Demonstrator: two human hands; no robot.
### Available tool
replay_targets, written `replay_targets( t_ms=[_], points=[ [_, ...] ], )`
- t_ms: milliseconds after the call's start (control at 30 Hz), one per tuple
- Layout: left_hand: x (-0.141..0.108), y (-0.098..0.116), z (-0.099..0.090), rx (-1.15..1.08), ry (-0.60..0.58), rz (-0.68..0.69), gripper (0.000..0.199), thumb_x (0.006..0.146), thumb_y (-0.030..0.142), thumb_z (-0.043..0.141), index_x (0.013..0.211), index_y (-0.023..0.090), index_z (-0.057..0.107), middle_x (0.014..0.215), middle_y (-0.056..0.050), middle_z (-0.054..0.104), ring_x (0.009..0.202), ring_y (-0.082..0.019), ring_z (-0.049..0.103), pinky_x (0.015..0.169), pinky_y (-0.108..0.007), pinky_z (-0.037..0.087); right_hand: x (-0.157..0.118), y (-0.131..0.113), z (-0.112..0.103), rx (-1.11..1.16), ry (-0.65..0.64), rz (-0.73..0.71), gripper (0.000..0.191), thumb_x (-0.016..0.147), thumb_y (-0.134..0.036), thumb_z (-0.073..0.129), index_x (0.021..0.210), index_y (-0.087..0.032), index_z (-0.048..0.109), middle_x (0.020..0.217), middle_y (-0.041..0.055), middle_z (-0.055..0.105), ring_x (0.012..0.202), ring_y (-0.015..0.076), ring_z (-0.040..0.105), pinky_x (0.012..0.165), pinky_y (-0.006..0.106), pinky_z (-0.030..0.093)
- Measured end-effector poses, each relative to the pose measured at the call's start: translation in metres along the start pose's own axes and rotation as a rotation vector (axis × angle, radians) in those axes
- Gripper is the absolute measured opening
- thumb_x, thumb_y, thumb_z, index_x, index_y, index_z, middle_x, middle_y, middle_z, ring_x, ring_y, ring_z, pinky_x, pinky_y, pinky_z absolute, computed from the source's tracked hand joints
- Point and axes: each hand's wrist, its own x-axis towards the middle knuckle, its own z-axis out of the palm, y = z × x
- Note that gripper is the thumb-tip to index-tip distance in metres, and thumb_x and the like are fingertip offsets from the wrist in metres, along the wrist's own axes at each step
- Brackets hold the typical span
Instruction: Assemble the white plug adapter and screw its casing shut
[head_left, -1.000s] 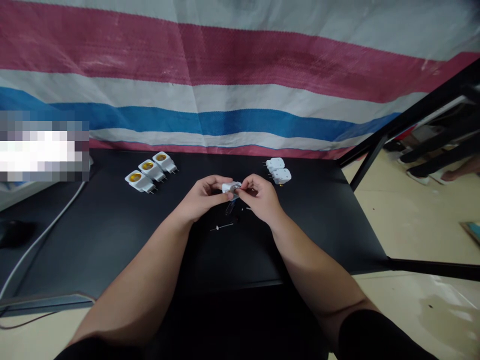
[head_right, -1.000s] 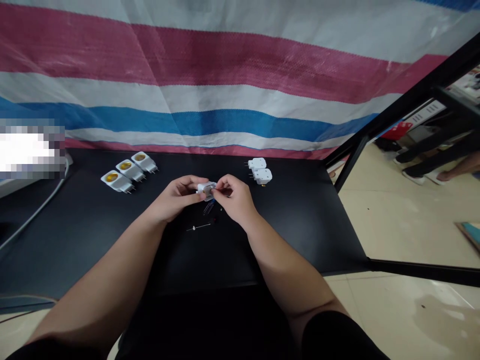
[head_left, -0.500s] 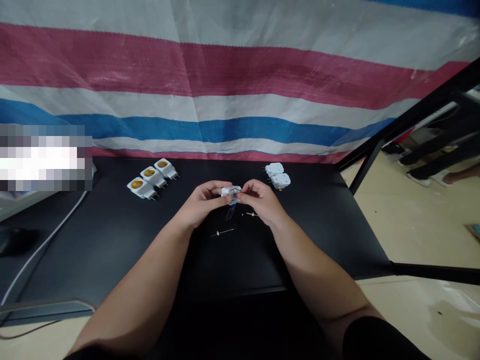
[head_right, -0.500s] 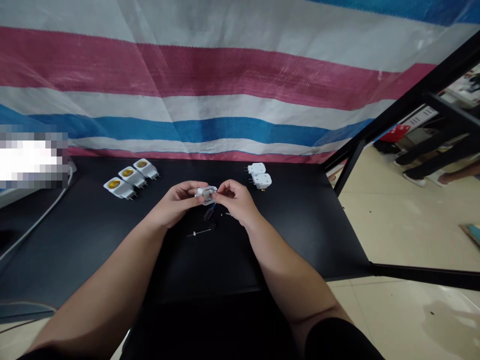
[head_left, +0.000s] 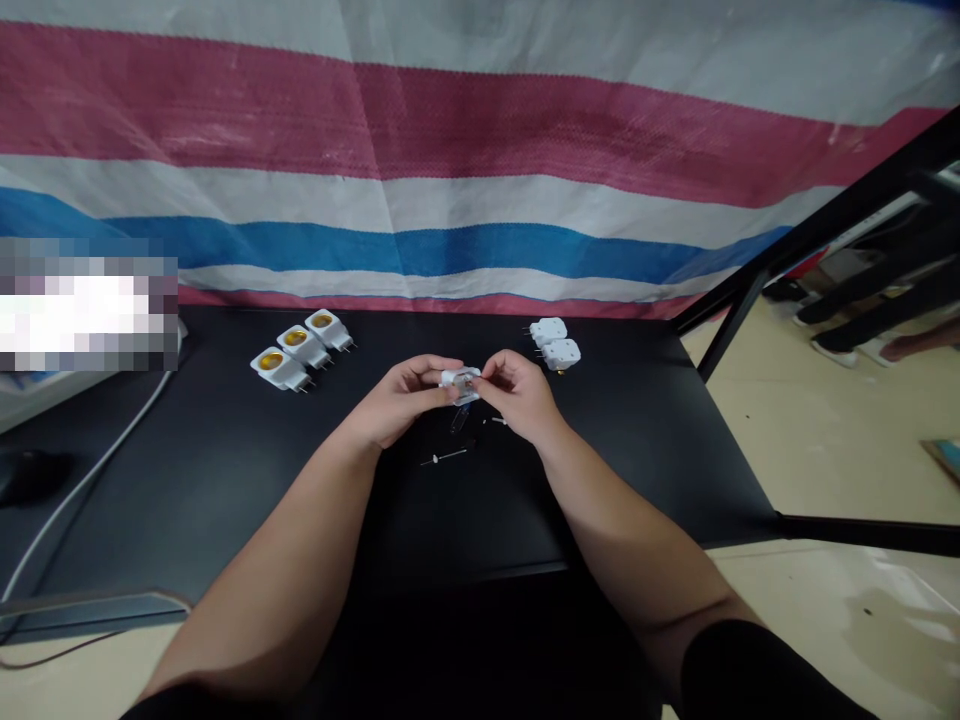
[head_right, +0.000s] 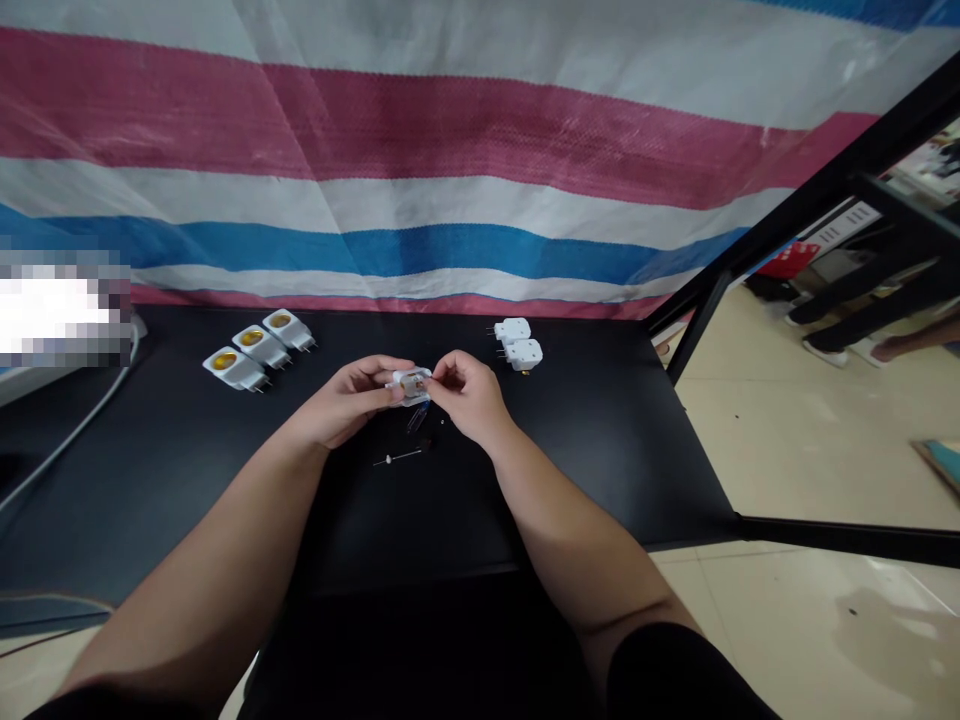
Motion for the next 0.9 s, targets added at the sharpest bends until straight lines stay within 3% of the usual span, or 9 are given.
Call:
replay_targets(
  t_ms=[167, 267, 400, 600, 800, 900],
  points=[
    [0.0, 0.005, -0.001, -0.059, 0.082, -0.04, 0.049, 0.07, 0.027, 0.106, 0.115, 0.018, 0.087, 0.11, -0.011, 0.087, 0.097, -0.021, 0.083, 0.09, -0.03, 0.067, 0.001, -0.013, -0.025, -0.232, -0.093, -0.029, 0.013, 0.094, -0.036, 0.074, 0.099, -0.025, 0.069, 0.087, 0.0007, 0.071, 0.074, 0.0162, 0.063, 0.067, 0.033, 0.049],
    [0.001, 0.008, -0.001, -0.074, 0.166, -0.062, 0.047, 0.069, 0.029, 0.106, 0.111, 0.018, 0.088, 0.113, -0.012, 0.086, 0.101, -0.023, 0.083, 0.088, -0.03, 0.067, 0.001, -0.022, -0.046, -0.439, -0.159, -0.014, 0.006, 0.095, -0.028, 0.072, 0.093, -0.023, 0.074, 0.08, 0.0002, 0.07, 0.067, 0.0143, 0.059, 0.065, 0.033, 0.044],
    [0.003, 0.01, -0.002, -0.1, 0.196, -0.084, 0.045, 0.069, 0.028, 0.104, 0.109, 0.017, 0.089, 0.109, -0.012, 0.086, 0.1, -0.023, 0.082, 0.088, -0.031, 0.068, 0.0, -0.025, -0.062, -0.607, -0.31, 0.088, 0.003, 0.088, -0.019, 0.076, 0.089, -0.022, 0.077, 0.081, 0.0003, 0.072, 0.07, 0.0149, 0.063, 0.069, 0.033, 0.046],
    [0.004, 0.01, -0.005, -0.106, 0.207, -0.096, 0.04, 0.073, 0.026, 0.099, 0.11, 0.016, 0.088, 0.11, -0.013, 0.086, 0.1, -0.023, 0.082, 0.086, -0.03, 0.068, -0.002, -0.025, -0.065, -0.774, -0.262, 0.017, 0.014, 0.084, -0.014, 0.081, 0.092, -0.022, 0.073, 0.092, 0.0018, 0.071, 0.08, 0.0173, 0.064, 0.072, 0.034, 0.045],
    [0.004, 0.011, -0.002, -0.115, 0.231, -0.109, 0.032, 0.074, 0.024, 0.096, 0.105, 0.017, 0.09, 0.107, -0.012, 0.086, 0.098, -0.022, 0.081, 0.084, -0.028, 0.068, -0.005, -0.031, -0.054, -0.736, -0.444, -0.033, 0.008, 0.088, -0.015, 0.083, 0.089, -0.022, 0.08, 0.097, 0.003, 0.07, 0.087, 0.0181, 0.067, 0.08, 0.033, 0.049],
    [0.003, 0.012, 0.0, -0.111, 0.233, -0.114, 0.031, 0.075, 0.023, 0.094, 0.105, 0.017, 0.09, 0.106, -0.012, 0.086, 0.099, -0.023, 0.081, 0.085, -0.029, 0.069, -0.005, -0.03, -0.044, -0.799, -0.472, -0.062, 0.01, 0.089, -0.015, 0.084, 0.092, -0.023, 0.081, 0.1, 0.0029, 0.073, 0.094, 0.0207, 0.067, 0.088, 0.037, 0.048]
  ],
)
